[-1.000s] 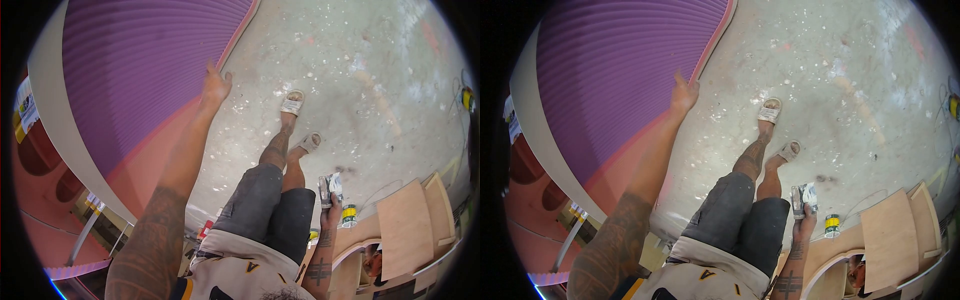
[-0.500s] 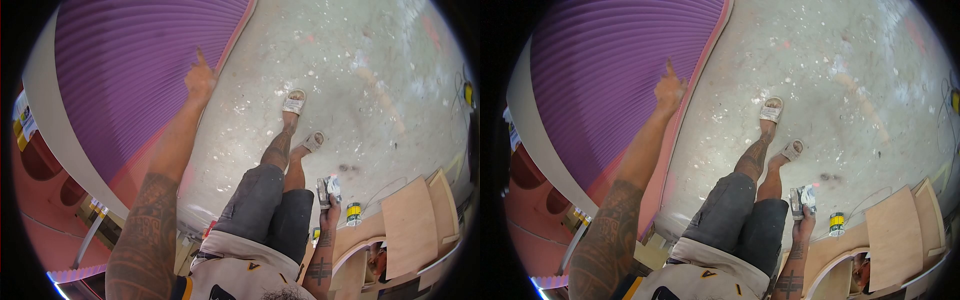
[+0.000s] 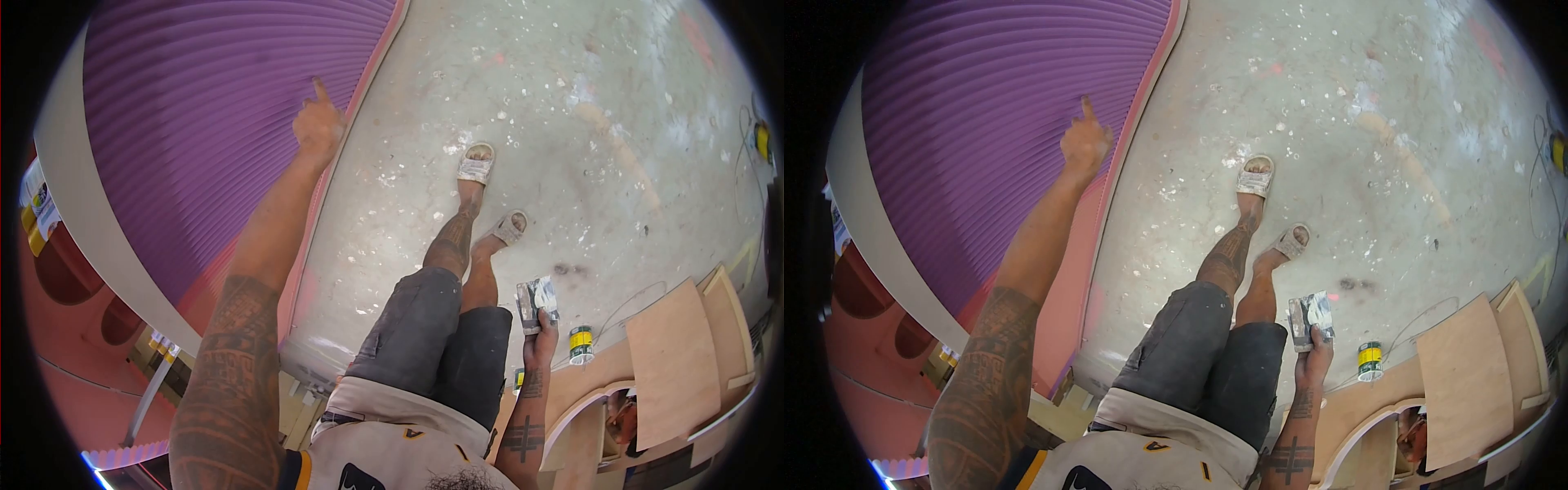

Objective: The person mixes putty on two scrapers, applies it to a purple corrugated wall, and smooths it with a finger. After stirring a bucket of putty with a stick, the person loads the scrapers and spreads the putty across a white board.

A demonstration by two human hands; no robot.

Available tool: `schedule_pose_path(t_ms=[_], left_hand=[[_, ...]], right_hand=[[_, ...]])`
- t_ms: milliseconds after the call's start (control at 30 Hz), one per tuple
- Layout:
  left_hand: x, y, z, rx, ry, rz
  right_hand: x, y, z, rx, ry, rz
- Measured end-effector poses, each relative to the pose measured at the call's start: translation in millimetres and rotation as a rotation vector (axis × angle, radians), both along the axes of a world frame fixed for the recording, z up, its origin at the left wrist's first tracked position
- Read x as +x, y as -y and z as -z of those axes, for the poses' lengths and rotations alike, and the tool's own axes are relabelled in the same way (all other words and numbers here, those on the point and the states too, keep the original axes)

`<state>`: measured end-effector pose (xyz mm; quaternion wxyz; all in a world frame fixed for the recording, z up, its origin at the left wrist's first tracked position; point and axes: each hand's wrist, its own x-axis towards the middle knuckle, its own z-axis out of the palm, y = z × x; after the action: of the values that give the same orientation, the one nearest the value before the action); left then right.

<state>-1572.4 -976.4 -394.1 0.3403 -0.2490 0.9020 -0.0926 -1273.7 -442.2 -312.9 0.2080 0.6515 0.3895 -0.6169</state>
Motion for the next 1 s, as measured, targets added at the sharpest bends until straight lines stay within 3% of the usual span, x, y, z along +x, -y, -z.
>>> schedule_pose_path(t_ms=[467,633,867,967,1000], left_hand=[[-25,-7,-12,0.01,-0.023,-0.01],[-25,-9,-13,0.036,0.164,0.016],[-6,-25,-10,0.03,0.069,0.091],[-10,-25,-9,0.001,0.067,0.0],[-6,-17,-3,-0.041,0.018,0.075]], right_hand=[[9,-5,10,-0.01,-0.031,-0.035],[8,-3,11,-0.019,-0.046,0.001],[6,1,5,-0.004,-0.057,0.011],[11,-1,8,0.007,-0.034,0.014],[14,-1,9,0.007,-0.031,0.017]])
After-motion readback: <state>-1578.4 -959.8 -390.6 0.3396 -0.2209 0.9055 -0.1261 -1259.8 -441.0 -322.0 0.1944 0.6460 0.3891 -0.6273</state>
